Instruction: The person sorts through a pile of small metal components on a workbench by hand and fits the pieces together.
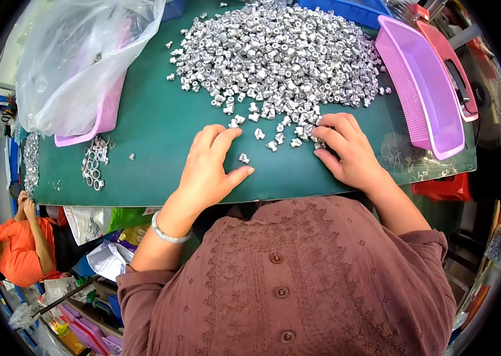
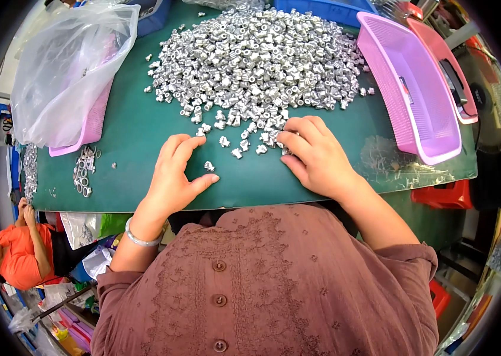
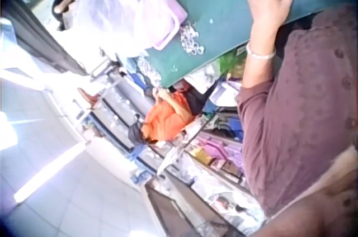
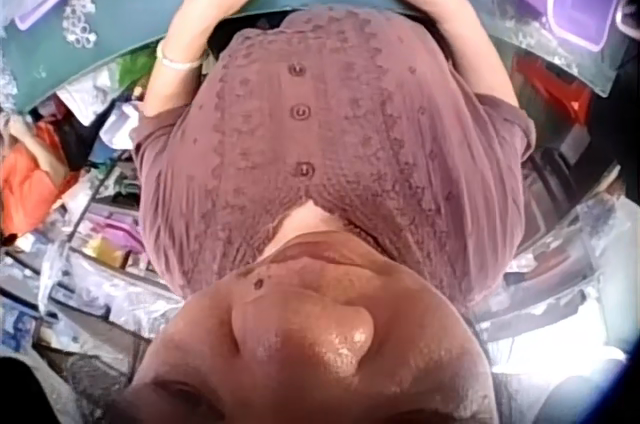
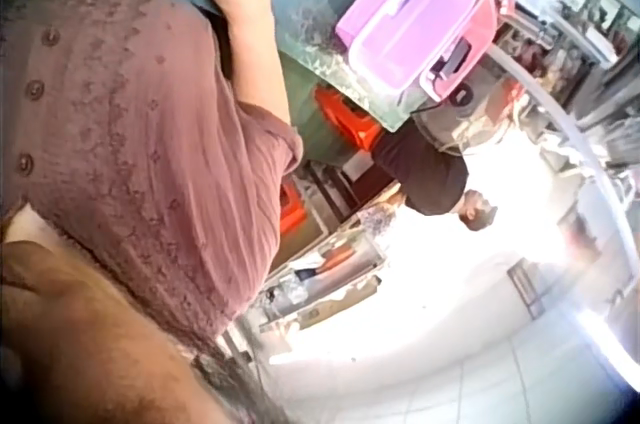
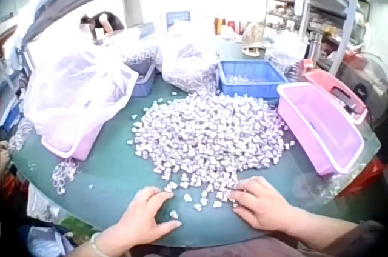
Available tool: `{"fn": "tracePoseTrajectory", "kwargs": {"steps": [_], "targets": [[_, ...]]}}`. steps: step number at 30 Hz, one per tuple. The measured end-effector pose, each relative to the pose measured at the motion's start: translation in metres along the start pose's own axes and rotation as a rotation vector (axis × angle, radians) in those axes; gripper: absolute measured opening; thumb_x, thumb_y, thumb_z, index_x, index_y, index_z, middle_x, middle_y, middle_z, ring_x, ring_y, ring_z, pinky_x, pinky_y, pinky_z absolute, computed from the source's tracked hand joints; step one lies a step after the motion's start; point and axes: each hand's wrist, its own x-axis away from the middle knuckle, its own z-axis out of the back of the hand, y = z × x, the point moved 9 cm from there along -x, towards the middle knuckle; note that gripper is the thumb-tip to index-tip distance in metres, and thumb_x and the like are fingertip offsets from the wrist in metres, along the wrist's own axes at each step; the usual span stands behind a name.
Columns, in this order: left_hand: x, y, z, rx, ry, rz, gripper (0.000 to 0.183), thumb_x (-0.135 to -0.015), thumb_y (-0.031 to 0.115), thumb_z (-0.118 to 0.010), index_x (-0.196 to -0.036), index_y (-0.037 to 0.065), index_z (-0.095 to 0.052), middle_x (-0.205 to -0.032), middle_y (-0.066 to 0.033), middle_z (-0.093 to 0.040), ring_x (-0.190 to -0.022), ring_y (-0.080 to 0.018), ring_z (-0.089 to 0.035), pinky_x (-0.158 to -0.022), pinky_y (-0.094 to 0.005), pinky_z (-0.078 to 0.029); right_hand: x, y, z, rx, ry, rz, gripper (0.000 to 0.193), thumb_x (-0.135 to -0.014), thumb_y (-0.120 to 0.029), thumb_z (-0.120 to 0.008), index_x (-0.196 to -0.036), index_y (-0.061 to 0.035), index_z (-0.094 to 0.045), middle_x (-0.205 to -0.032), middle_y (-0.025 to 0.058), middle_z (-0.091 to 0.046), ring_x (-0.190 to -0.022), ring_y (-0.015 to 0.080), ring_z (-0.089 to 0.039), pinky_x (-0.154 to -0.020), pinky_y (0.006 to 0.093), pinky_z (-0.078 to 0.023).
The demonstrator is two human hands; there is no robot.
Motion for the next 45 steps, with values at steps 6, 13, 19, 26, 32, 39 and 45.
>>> {"fn": "tracePoseTrajectory", "kwargs": {"steps": [6, 13, 19, 26, 32, 39, 45], "targets": [[0.007, -0.001, -0.001, -0.015, -0.017, 0.045, 0.055, -0.062, 0.012, -0.082, -0.111, 0.004, -0.058, -0.102, -0.0121, -0.054, -0.095, -0.0312, -0.053, -0.082, -0.039, -0.046, 0.001, 0.007, 0.01, -0.083, 0.081, -0.048, 0.035, -0.068, -0.003, -0.07, -0.101, -0.0075, -0.06, -0.104, 0.0091, -0.055, -0.099, 0.0305, -0.052, -0.087, 0.0407, -0.041], [0.01, -0.003, 0.001, 0.026, 0.002, 0.009, 0.043, -0.067, 0.003, -0.076, -0.108, 0.007, -0.064, -0.093, -0.0096, -0.055, -0.088, -0.028, -0.054, -0.078, -0.036, -0.046, -0.017, -0.028, -0.007, 0.021, 0.08, 0.082, 0.029, -0.068, -0.01, -0.073, -0.095, -0.0091, -0.063, -0.108, 0.0083, -0.055, -0.107, 0.0315, -0.048, -0.091, 0.0447, -0.038], [0.01, -0.005, -0.003, 0.033, 0.028, 0.009, 0.032, -0.068, 0.001, -0.073, -0.099, 0.008, -0.069, -0.086, -0.0072, -0.054, -0.084, -0.0256, -0.053, -0.076, -0.0352, -0.045, -0.037, -0.048, -0.026, 0.097, 0.035, 0.118, 0.028, -0.067, -0.017, -0.074, -0.092, -0.009, -0.066, -0.11, 0.0071, -0.054, -0.106, 0.0282, -0.047, -0.09, 0.0423, -0.036], [0.01, -0.005, -0.002, 0.041, 0.025, -0.001, 0.034, -0.068, 0.001, -0.074, -0.101, 0.007, -0.068, -0.087, -0.0075, -0.055, -0.085, -0.0261, -0.054, -0.077, -0.0352, -0.045, -0.029, -0.051, -0.028, 0.094, -0.025, 0.148, 0.022, -0.069, -0.013, -0.071, -0.091, -0.0094, -0.068, -0.11, 0.0073, -0.055, -0.107, 0.0285, -0.047, -0.09, 0.0435, -0.035], [0.008, 0.0, 0.002, 0.074, 0.008, -0.004, 0.046, -0.065, 0.001, -0.076, -0.109, 0.006, -0.063, -0.093, -0.0094, -0.056, -0.089, -0.0282, -0.054, -0.08, -0.0361, -0.045, -0.019, -0.038, -0.014, 0.038, 0.012, 0.083, 0.026, -0.067, -0.014, -0.073, -0.091, -0.0085, -0.066, -0.11, 0.0075, -0.055, -0.107, 0.0299, -0.046, -0.09, 0.0465, -0.035], [0.004, 0.0, -0.013, 0.047, -0.003, -0.052, 0.042, -0.067, 0.001, -0.075, -0.107, 0.004, -0.062, -0.094, -0.0095, -0.057, -0.087, -0.0277, -0.055, -0.078, -0.0359, -0.046, -0.018, -0.03, -0.014, 0.092, 0.028, 0.037, 0.038, -0.063, -0.027, -0.079, -0.092, -0.0069, -0.066, -0.113, 0.0082, -0.053, -0.109, 0.0303, -0.044, -0.093, 0.0474, -0.032], [-0.015, 0.009, -0.016, 0.084, 0.047, 0.008, 0.044, -0.069, 0.006, -0.076, -0.11, 0.004, -0.059, -0.099, -0.0111, -0.056, -0.088, -0.029, -0.056, -0.077, -0.0367, -0.047, -0.023, -0.035, -0.024, 0.137, 0.009, 0.013, 0.05, -0.059, -0.035, -0.081, -0.098, -0.0062, -0.066, -0.117, 0.0089, -0.05, -0.113, 0.0306, -0.041, -0.094, 0.0484, -0.03]]}}
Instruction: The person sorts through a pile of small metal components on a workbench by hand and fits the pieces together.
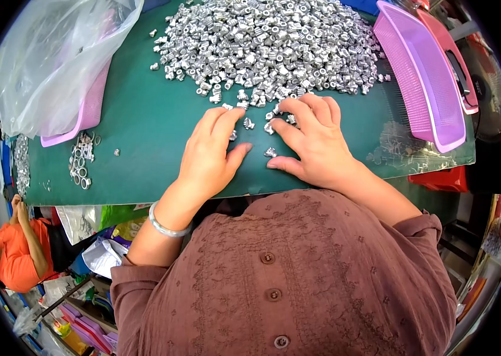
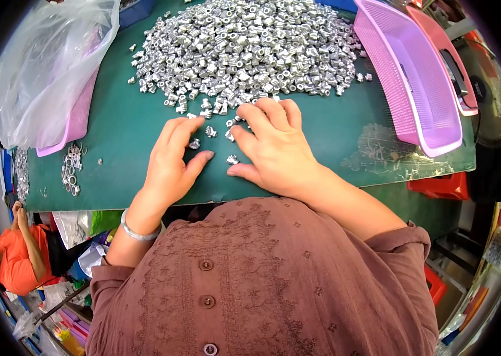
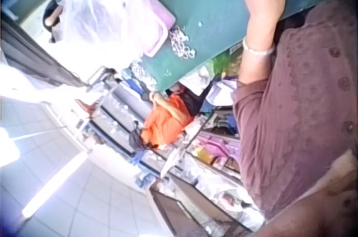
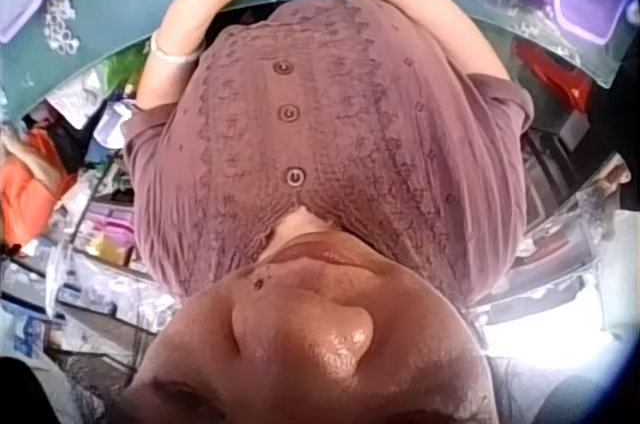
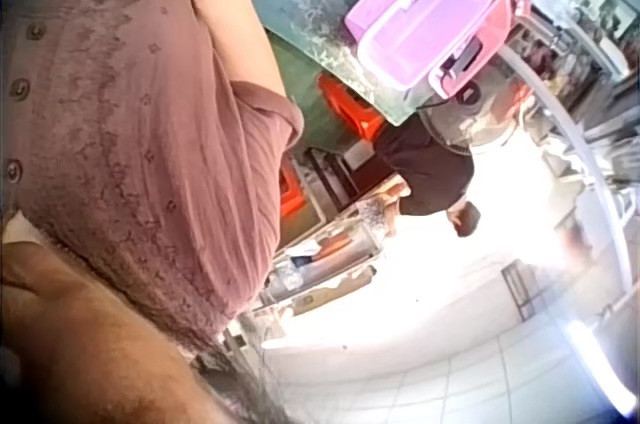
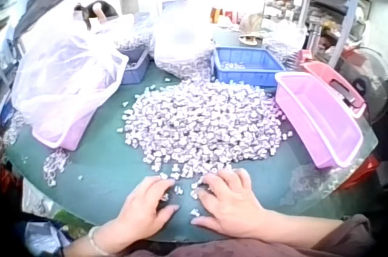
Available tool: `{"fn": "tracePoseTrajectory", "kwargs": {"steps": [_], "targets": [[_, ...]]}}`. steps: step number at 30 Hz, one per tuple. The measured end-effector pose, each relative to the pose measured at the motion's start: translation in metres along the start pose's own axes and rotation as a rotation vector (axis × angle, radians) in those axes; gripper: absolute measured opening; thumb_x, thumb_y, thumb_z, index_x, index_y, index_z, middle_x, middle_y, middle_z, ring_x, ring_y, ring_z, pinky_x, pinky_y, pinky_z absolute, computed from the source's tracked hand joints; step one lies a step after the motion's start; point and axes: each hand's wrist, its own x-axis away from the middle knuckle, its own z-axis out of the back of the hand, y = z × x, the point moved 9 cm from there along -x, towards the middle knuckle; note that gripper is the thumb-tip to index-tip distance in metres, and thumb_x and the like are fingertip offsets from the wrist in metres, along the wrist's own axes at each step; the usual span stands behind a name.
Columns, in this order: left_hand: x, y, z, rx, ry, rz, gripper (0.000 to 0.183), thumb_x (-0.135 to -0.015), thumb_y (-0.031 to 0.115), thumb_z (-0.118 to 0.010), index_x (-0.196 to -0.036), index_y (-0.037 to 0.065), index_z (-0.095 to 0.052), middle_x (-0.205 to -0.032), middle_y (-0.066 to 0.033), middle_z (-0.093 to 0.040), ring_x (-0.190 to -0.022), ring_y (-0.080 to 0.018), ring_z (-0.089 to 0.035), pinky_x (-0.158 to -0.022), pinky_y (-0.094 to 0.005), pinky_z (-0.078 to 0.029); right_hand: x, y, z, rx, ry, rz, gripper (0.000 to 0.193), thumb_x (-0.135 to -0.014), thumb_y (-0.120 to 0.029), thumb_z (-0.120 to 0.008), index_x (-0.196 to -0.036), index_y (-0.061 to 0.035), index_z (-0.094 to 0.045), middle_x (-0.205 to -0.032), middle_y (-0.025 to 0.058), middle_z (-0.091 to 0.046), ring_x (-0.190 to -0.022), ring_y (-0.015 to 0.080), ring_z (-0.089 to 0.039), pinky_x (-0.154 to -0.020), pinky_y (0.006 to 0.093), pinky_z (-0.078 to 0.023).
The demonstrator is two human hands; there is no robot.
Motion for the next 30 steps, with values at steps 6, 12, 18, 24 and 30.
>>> {"fn": "tracePoseTrajectory", "kwargs": {"steps": [6, 12, 18, 24, 30], "targets": [[-0.002, 0.01, -0.01, -0.08, -0.079, -0.083, 0.042, -0.068, 0.015, -0.079, -0.104, 0.002, -0.061, -0.104, -0.0125, -0.055, -0.096, -0.0317, -0.054, -0.082, -0.039, -0.046, 0.002, 0.0, 0.001, -0.107, -0.061, 0.063, 0.043, -0.063, -0.029, -0.08, -0.1, -0.0108, -0.066, -0.118, 0.0096, -0.05, -0.114, 0.032, -0.041, -0.095, 0.0494, -0.03], [-0.001, 0.022, -0.017, -0.085, -0.035, -0.145, 0.041, -0.066, 0.02, -0.08, -0.097, 0.003, -0.06, -0.099, -0.012, -0.054, -0.089, -0.0316, -0.053, -0.078, -0.0399, -0.045, -0.005, 0.01, 0.003, 0.003, 0.03, -0.021, 0.031, -0.071, -0.02, -0.072, -0.1, -0.011, -0.066, -0.117, 0.0085, -0.051, -0.115, 0.0315, -0.041, -0.096, 0.0494, -0.029], [-0.001, 0.019, -0.014, -0.02, 0.014, -0.069, 0.04, -0.067, 0.017, -0.078, -0.101, 0.004, -0.061, -0.096, -0.01, -0.054, -0.088, -0.0296, -0.053, -0.078, -0.0394, -0.045, 0.0, 0.006, 0.004, -0.082, -0.001, 0.042, 0.022, -0.07, -0.015, -0.07, -0.092, -0.0112, -0.069, -0.119, 0.0087, -0.052, -0.115, 0.032, -0.041, -0.096, 0.0496, -0.029], [-0.002, 0.025, -0.02, -0.101, -0.017, -0.099, 0.046, -0.067, 0.015, -0.078, -0.107, 0.002, -0.06, -0.095, -0.0116, -0.056, -0.09, -0.03, -0.054, -0.079, -0.0384, -0.046, -0.008, 0.024, 0.014, 0.024, 0.125, -0.039, 0.02, -0.074, -0.014, -0.068, -0.092, -0.0065, -0.068, -0.116, 0.0099, -0.053, -0.114, 0.0317, -0.042, -0.095, 0.0474, -0.03], [-0.001, 0.014, -0.018, 0.013, 0.044, 0.009, 0.05, -0.068, 0.022, -0.078, -0.108, 0.0, -0.059, -0.096, -0.0129, -0.054, -0.09, -0.0305, -0.053, -0.081, -0.0395, -0.045, -0.011, 0.019, 0.004, 0.033, 0.051, -0.015, 0.019, -0.074, -0.012, -0.065, -0.092, -0.0054, -0.068, -0.121, 0.0101, -0.052, -0.119, 0.0322, -0.039, -0.097, 0.05, -0.028]]}}
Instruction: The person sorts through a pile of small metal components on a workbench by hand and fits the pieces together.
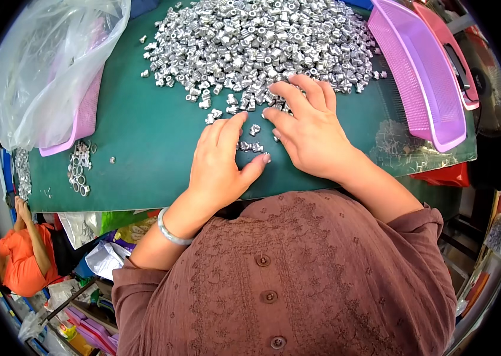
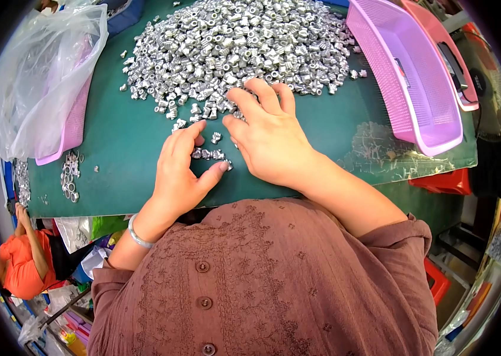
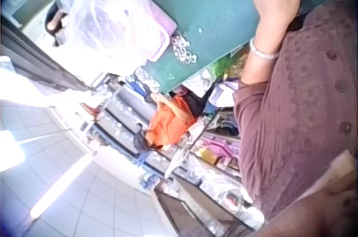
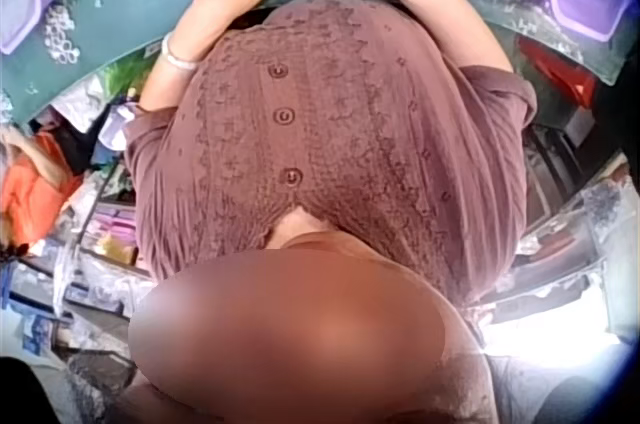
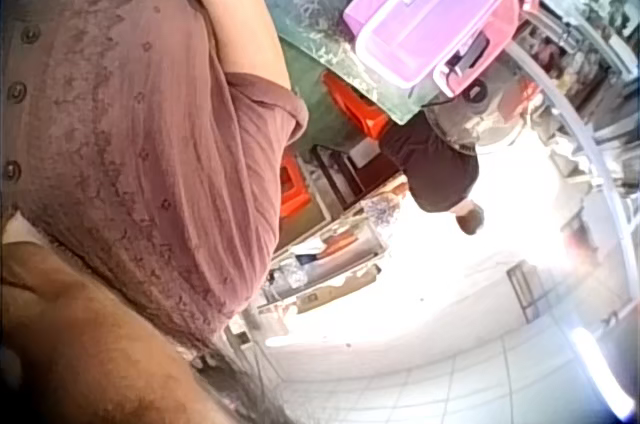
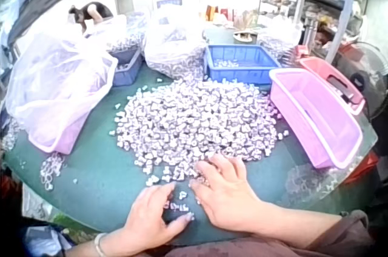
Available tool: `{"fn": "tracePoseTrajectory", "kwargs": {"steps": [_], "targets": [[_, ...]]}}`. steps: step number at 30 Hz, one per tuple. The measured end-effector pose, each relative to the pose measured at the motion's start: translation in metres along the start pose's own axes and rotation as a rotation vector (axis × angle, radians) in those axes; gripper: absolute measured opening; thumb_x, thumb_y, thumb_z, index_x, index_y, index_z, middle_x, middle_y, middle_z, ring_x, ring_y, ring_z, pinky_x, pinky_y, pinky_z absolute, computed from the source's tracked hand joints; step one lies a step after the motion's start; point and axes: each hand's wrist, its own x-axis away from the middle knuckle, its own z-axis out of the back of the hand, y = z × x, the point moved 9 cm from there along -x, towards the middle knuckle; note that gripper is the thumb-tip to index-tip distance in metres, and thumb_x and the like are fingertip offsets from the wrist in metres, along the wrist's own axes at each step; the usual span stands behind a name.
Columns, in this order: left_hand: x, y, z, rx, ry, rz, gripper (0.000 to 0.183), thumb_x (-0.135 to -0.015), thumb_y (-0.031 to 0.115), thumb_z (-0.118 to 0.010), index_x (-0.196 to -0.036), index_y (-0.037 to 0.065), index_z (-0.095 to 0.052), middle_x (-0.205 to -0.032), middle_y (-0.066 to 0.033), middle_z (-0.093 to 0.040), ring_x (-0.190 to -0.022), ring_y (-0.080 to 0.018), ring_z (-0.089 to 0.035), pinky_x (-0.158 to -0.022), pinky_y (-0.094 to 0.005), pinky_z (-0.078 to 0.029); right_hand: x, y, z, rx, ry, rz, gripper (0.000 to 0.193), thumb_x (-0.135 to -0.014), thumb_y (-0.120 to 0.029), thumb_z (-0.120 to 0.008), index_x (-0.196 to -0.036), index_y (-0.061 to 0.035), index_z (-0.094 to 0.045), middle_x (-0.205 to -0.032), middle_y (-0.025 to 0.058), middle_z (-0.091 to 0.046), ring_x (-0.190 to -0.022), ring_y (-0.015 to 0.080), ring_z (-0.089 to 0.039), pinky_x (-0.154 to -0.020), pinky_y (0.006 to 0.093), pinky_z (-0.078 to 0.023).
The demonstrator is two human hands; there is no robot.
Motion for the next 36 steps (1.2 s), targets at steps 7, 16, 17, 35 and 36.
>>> {"fn": "tracePoseTrajectory", "kwargs": {"steps": [7, 16, 17, 35, 36], "targets": [[-0.003, 0.009, -0.007, -0.146, -0.068, -0.09, 0.066, -0.065, 0.023, -0.081, -0.121, 0.0, -0.054, -0.105, -0.0145, -0.053, -0.095, -0.032, -0.052, -0.084, -0.0407, -0.044, 0.008, 0.016, 0.013, -0.132, 0.051, -0.018, 0.02, -0.072, -0.006, -0.063, -0.091, -0.0082, -0.069, -0.122, 0.0108, -0.052, -0.119, 0.0349, -0.04, -0.098, 0.0499, -0.03], [-0.012, 0.018, -0.014, -0.162, -0.146, -0.057, 0.057, -0.062, 0.022, -0.083, -0.11, 0.003, -0.057, -0.108, -0.0141, -0.051, -0.099, -0.0322, -0.05, -0.087, -0.0403, -0.042, 0.03, 0.004, 0.017, -0.081, -0.02, -0.002, 0.02, -0.072, -0.01, -0.066, -0.092, -0.0103, -0.069, -0.123, 0.0106, -0.052, -0.12, 0.0349, -0.04, -0.098, 0.0506, -0.03], [-0.012, 0.017, -0.015, -0.162, -0.146, -0.055, 0.056, -0.062, 0.021, -0.083, -0.108, 0.003, -0.057, -0.108, -0.0138, -0.052, -0.099, -0.0319, -0.05, -0.087, -0.04, -0.042, 0.032, 0.002, 0.017, -0.106, -0.035, 0.017, 0.02, -0.072, -0.011, -0.067, -0.092, -0.0108, -0.069, -0.123, 0.0106, -0.051, -0.12, 0.035, -0.04, -0.097, 0.0508, -0.03], [-0.015, 0.021, -0.017, -0.022, 0.009, -0.042, 0.037, -0.068, 0.018, -0.077, -0.1, 0.008, -0.062, -0.094, -0.0098, -0.052, -0.089, -0.029, -0.05, -0.079, -0.0401, -0.041, 0.034, 0.024, 0.023, -0.137, 0.081, -0.064, 0.025, -0.069, -0.011, -0.073, -0.093, -0.01, -0.065, -0.121, 0.0102, -0.052, -0.119, 0.034, -0.041, -0.097, 0.0491, -0.032], [-0.016, 0.023, -0.018, -0.021, 0.006, -0.043, 0.037, -0.068, 0.018, -0.077, -0.1, 0.008, -0.062, -0.094, -0.0098, -0.052, -0.089, -0.029, -0.05, -0.079, -0.0401, -0.041, 0.034, 0.026, 0.023, -0.13, 0.076, -0.093, 0.025, -0.068, -0.011, -0.073, -0.092, -0.0102, -0.065, -0.121, 0.01, -0.052, -0.119, 0.0338, -0.041, -0.097, 0.049, -0.032]]}}
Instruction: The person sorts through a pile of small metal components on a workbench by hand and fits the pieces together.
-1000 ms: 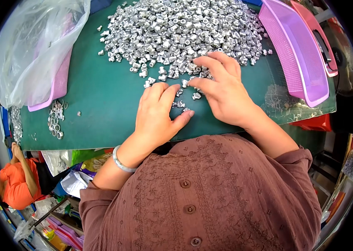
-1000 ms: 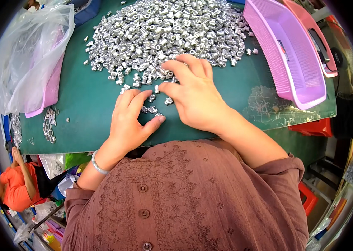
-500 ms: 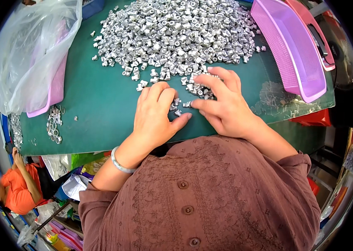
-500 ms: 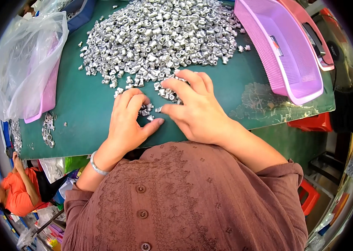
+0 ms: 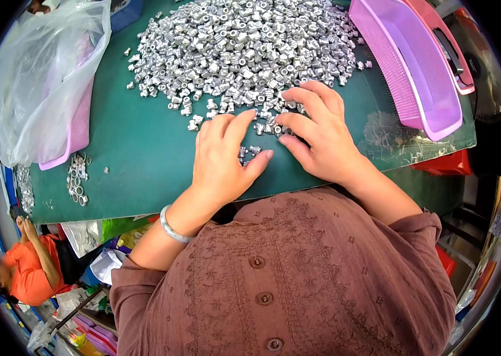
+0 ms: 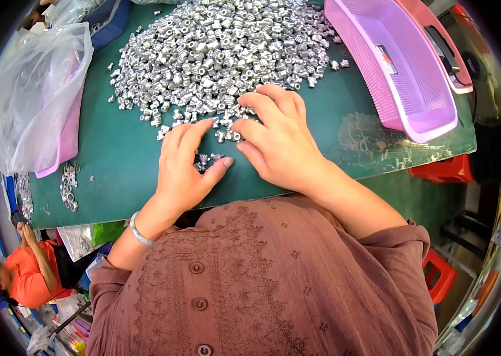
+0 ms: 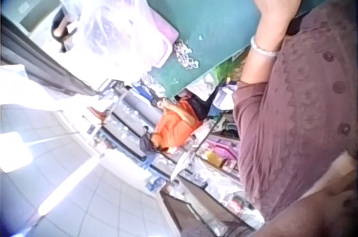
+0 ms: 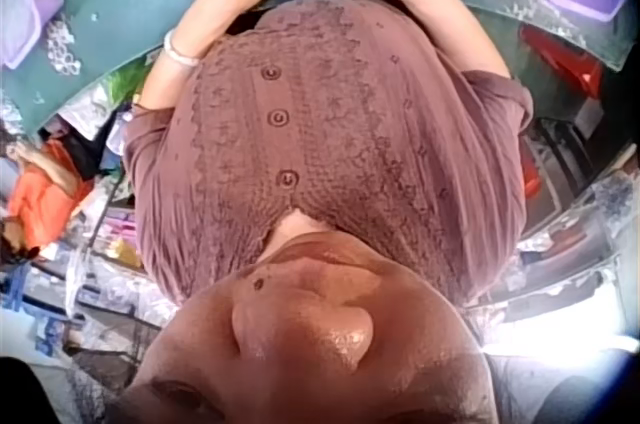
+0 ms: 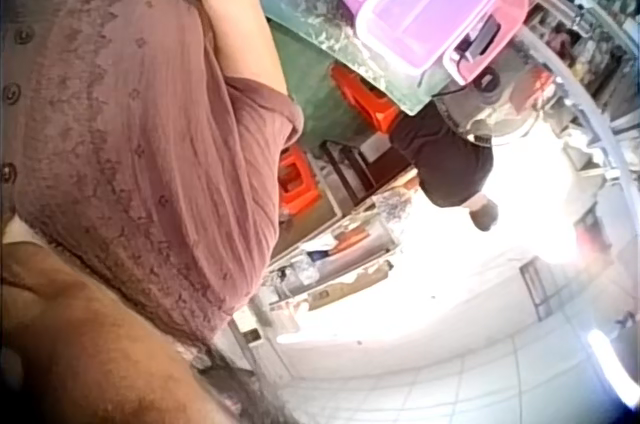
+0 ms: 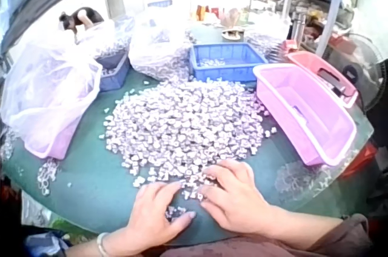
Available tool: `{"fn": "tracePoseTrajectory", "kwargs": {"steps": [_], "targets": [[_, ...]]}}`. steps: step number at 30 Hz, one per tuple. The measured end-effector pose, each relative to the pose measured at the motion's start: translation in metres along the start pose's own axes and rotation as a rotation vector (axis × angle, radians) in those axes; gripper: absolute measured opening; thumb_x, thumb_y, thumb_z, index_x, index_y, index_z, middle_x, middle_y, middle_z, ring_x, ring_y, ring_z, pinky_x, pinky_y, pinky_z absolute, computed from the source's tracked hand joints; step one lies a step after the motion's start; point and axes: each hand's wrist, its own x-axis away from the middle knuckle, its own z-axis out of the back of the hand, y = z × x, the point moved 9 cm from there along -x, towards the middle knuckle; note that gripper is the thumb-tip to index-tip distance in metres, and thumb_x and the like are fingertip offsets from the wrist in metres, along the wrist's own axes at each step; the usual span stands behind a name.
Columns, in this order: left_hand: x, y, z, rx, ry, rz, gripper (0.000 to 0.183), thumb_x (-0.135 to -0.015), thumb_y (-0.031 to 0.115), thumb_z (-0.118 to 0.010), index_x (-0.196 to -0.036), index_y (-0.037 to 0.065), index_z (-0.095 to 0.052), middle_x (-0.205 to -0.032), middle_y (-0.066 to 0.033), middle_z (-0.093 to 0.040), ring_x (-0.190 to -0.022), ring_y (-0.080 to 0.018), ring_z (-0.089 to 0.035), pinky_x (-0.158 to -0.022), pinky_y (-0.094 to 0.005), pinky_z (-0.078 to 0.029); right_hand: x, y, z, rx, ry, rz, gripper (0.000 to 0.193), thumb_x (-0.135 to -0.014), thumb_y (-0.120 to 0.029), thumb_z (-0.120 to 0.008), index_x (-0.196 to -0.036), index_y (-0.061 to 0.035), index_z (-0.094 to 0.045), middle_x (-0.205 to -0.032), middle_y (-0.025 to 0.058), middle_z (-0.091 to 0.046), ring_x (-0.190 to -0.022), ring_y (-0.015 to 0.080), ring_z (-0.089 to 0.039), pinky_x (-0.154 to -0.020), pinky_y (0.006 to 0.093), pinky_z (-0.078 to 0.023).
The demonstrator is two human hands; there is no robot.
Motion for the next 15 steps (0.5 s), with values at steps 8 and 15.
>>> {"fn": "tracePoseTrajectory", "kwargs": {"steps": [8, 15], "targets": [[0.001, 0.001, -0.008, -0.083, -0.042, -0.1, 0.027, -0.067, 0.013, -0.075, -0.09, 0.008, -0.061, -0.09, -0.0082, -0.051, -0.087, -0.0282, -0.05, -0.078, -0.0397, -0.04, 0.007, 0.004, -0.005, -0.006, -0.042, -0.017, 0.023, -0.068, -0.011, -0.073, -0.089, -0.0102, -0.063, -0.121, 0.0096, -0.051, -0.12, 0.0345, -0.04, -0.096, 0.05, -0.032], [-0.003, 0.009, -0.009, -0.089, -0.048, -0.084, 0.029, -0.066, 0.017, -0.074, -0.09, 0.007, -0.061, -0.091, -0.0077, -0.052, -0.088, -0.0276, -0.051, -0.08, -0.0396, -0.038, 0.012, 0.004, -0.004, -0.051, -0.045, -0.014, 0.022, -0.067, -0.004, -0.072, -0.085, -0.0113, -0.061, -0.123, 0.0086, -0.051, -0.121, 0.0362, -0.041, -0.098, 0.0491, -0.032]]}}
